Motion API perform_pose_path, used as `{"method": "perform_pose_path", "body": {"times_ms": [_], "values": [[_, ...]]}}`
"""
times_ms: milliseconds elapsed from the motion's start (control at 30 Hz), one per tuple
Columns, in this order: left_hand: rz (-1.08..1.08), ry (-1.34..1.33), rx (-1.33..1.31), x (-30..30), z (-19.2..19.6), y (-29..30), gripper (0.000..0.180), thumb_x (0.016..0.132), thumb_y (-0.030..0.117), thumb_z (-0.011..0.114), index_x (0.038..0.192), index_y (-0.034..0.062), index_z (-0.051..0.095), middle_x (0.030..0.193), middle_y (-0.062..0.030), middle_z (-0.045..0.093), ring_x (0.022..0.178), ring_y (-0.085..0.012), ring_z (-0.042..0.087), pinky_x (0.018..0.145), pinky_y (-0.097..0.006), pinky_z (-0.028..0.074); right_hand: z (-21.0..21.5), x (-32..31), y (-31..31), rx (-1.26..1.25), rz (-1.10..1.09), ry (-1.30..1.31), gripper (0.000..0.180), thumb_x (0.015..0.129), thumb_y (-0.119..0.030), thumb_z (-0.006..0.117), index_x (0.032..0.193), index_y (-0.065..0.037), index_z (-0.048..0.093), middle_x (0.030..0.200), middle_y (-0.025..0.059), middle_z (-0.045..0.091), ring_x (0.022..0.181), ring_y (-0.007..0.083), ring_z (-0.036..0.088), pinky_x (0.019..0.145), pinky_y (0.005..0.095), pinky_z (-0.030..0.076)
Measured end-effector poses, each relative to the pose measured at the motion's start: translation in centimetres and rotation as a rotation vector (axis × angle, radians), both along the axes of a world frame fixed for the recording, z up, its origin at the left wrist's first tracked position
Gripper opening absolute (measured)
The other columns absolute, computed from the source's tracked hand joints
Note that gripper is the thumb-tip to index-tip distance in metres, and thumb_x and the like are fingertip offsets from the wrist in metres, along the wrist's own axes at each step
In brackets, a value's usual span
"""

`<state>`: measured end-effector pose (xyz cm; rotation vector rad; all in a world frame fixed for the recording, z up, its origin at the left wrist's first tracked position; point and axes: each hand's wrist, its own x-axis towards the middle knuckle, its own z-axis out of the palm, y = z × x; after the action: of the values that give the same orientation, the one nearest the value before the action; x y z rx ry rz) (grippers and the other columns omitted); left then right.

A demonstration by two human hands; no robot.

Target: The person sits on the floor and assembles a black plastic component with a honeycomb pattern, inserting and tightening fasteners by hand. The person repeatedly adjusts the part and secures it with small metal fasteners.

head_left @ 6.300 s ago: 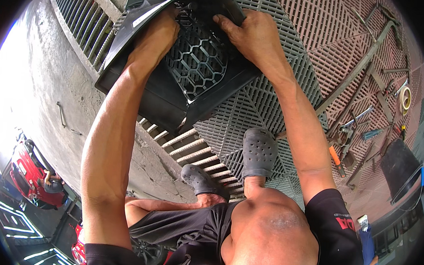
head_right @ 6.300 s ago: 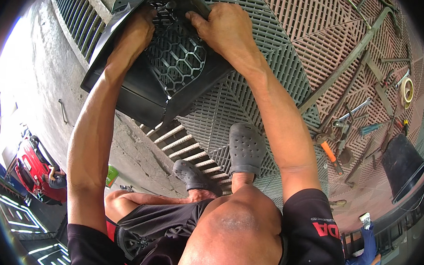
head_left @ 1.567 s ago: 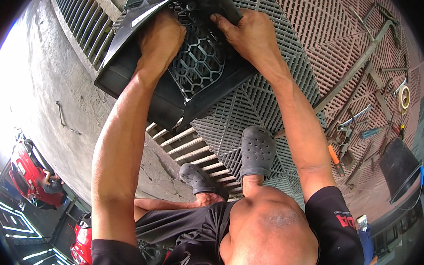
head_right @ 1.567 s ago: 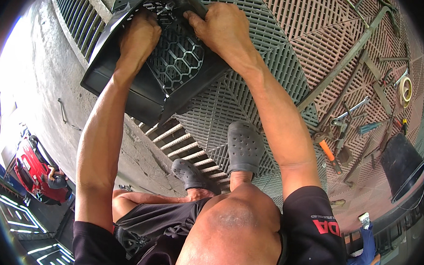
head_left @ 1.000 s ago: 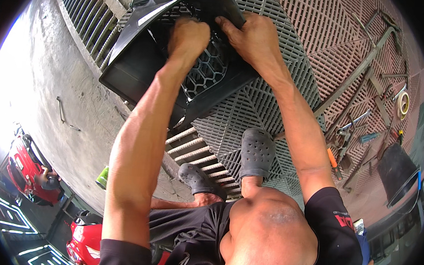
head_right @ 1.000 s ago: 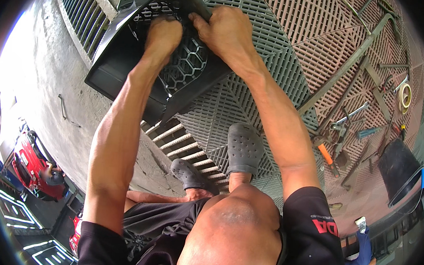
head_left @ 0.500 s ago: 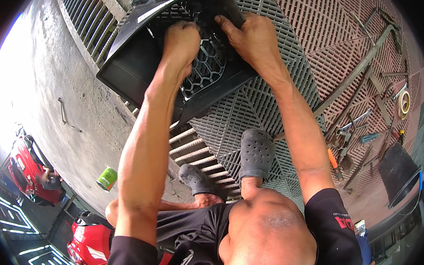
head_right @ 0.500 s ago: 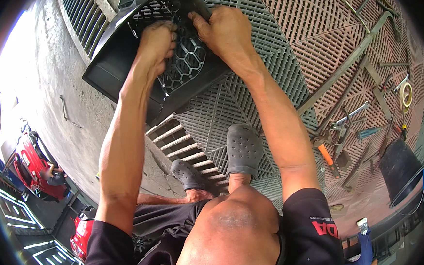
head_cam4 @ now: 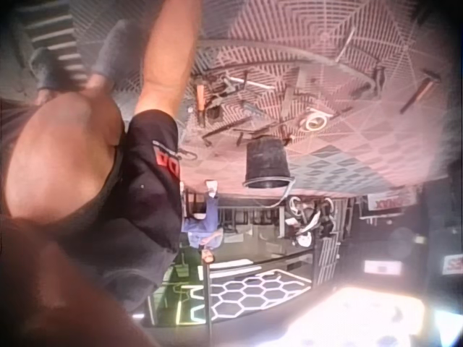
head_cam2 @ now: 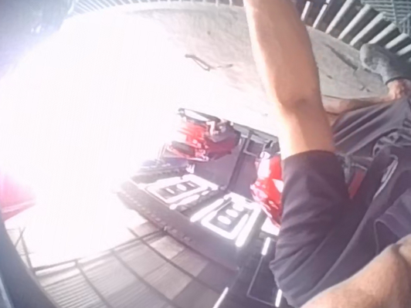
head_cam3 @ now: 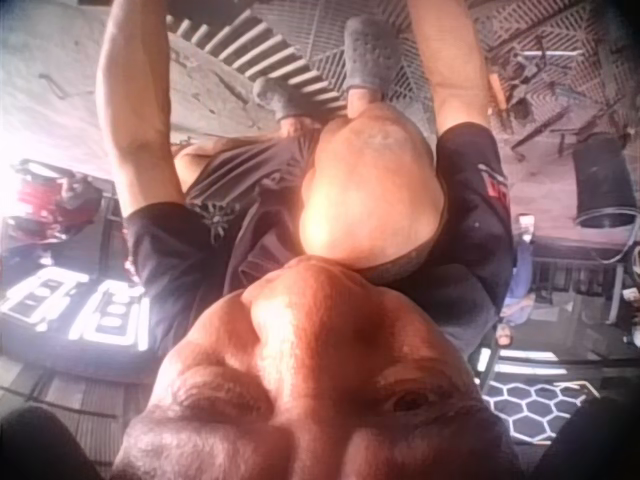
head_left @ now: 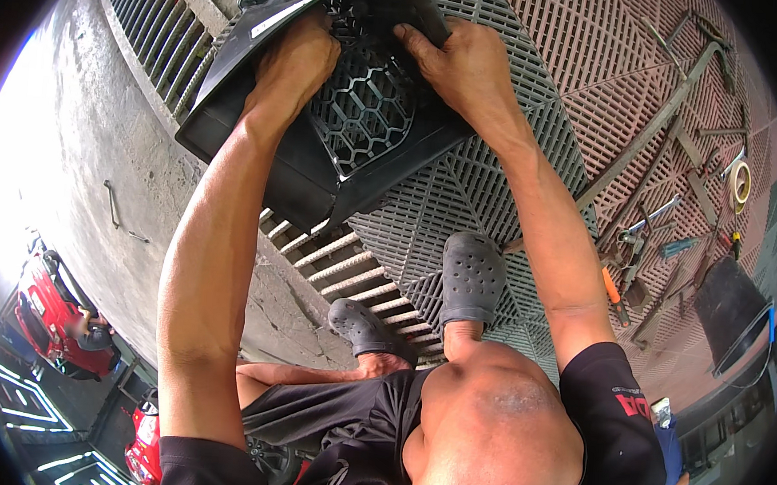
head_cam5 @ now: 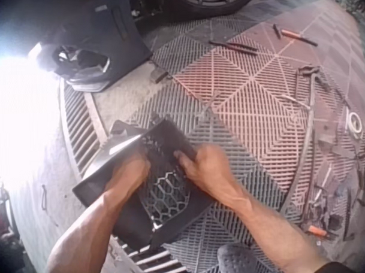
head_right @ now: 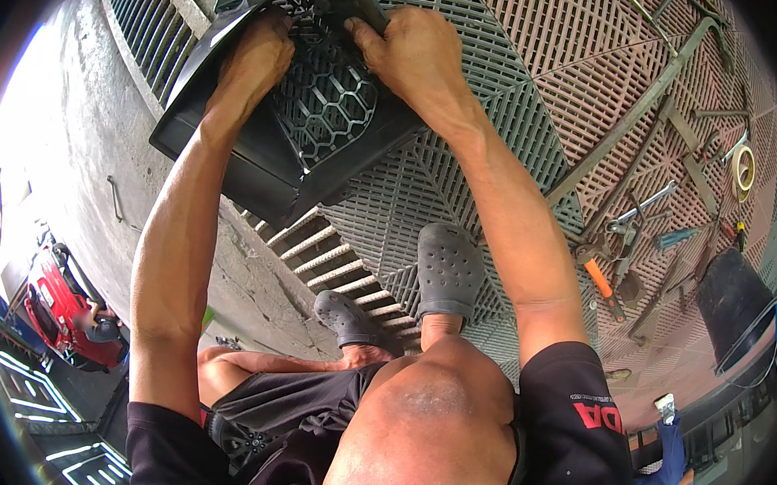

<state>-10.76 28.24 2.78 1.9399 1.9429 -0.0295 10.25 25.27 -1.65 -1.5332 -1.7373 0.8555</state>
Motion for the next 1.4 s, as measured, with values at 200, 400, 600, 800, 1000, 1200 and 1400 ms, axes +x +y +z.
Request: {"method": "perform_pose_path", "body": {"times_ms": [200,400,600,800,1000,1200,1400], "values": [[-0.022,-0.021,0.091,-0.6,-0.4,0.8,0.023,0.092,0.014,0.057,0.104,0.0009,0.072,0.102,-0.0258,0.071,0.097,-0.0459,0.067,0.085,-0.052,0.052,-0.2,-0.1,0.0,-0.019,-0.008,-0.005,0.05,0.089,-0.039,0.077,0.061,0.001,0.069,0.053,0.0194,0.06,0.052,0.0392,0.064,0.054,0.048,0.051],[-0.075,-0.002,0.083,-0.9,-0.5,0.8,0.023,0.092,0.013,0.057,0.105,0.0016,0.072,0.104,-0.0252,0.071,0.099,-0.0453,0.067,0.086,-0.052,0.052,-0.2,-0.1,0.0,-0.029,0.0,0.007,0.05,0.088,-0.039,0.077,0.061,0.001,0.069,0.053,0.0196,0.06,0.051,0.0391,0.064,0.053,0.0473,0.052],[-0.181,0.124,0.298,-1.4,-1.7,0.2,0.027,0.097,0.017,0.053,0.115,0.0051,0.069,0.111,-0.0248,0.07,0.106,-0.0454,0.065,0.089,-0.053,0.051,-0.6,-0.6,-0.1,0.05,-0.006,-0.021,0.046,0.088,-0.039,0.078,0.064,0.001,0.071,0.057,0.0207,0.062,0.055,0.0396,0.066,0.055,0.0478,0.053],[-0.197,0.238,0.309,-1.0,-1.8,-0.1,0.028,0.089,0.008,0.057,0.113,0.0063,0.071,0.109,-0.0234,0.071,0.105,-0.0448,0.066,0.091,-0.054,0.052,-0.2,-0.6,-0.1,0.036,0.014,-0.05,0.044,0.088,-0.038,0.077,0.069,0.001,0.073,0.06,0.021,0.064,0.058,0.0403,0.067,0.057,0.0482,0.054],[-0.318,0.29,0.499,-0.8,-1.2,-0.4,0.023,0.085,0.008,0.063,0.106,0.008,0.072,0.099,-0.0175,0.072,0.095,-0.0406,0.069,0.085,-0.052,0.054,0.0,-0.7,0.0,0.061,0.03,-0.042,0.044,0.089,-0.038,0.077,0.069,0.001,0.073,0.063,0.021,0.066,0.06,0.0405,0.068,0.058,0.0487,0.054],[-0.446,0.412,0.489,-0.2,-1.5,-0.8,0.033,0.086,0.007,0.064,0.117,0.0154,0.069,0.109,-0.0086,0.07,0.095,-0.0317,0.071,0.077,-0.046,0.059,-0.6,-0.4,0.2,0.059,0.031,-0.04,0.046,0.088,-0.038,0.077,0.067,0.002,0.072,0.06,0.0213,0.064,0.057,0.0413,0.066,0.057,0.0488,0.054],[-0.436,0.389,0.358,0.5,-0.8,-1.3,0.043,0.085,0.002,0.059,0.127,0.0131,0.063,0.122,-0.0097,0.064,0.1,-0.0335,0.07,0.08,-0.048,0.061,-0.6,-0.3,0.2,0.017,0.019,-0.031,0.047,0.088,-0.039,0.077,0.067,0.002,0.071,0.059,0.0216,0.063,0.056,0.0411,0.066,0.056,0.0488,0.053]]}}
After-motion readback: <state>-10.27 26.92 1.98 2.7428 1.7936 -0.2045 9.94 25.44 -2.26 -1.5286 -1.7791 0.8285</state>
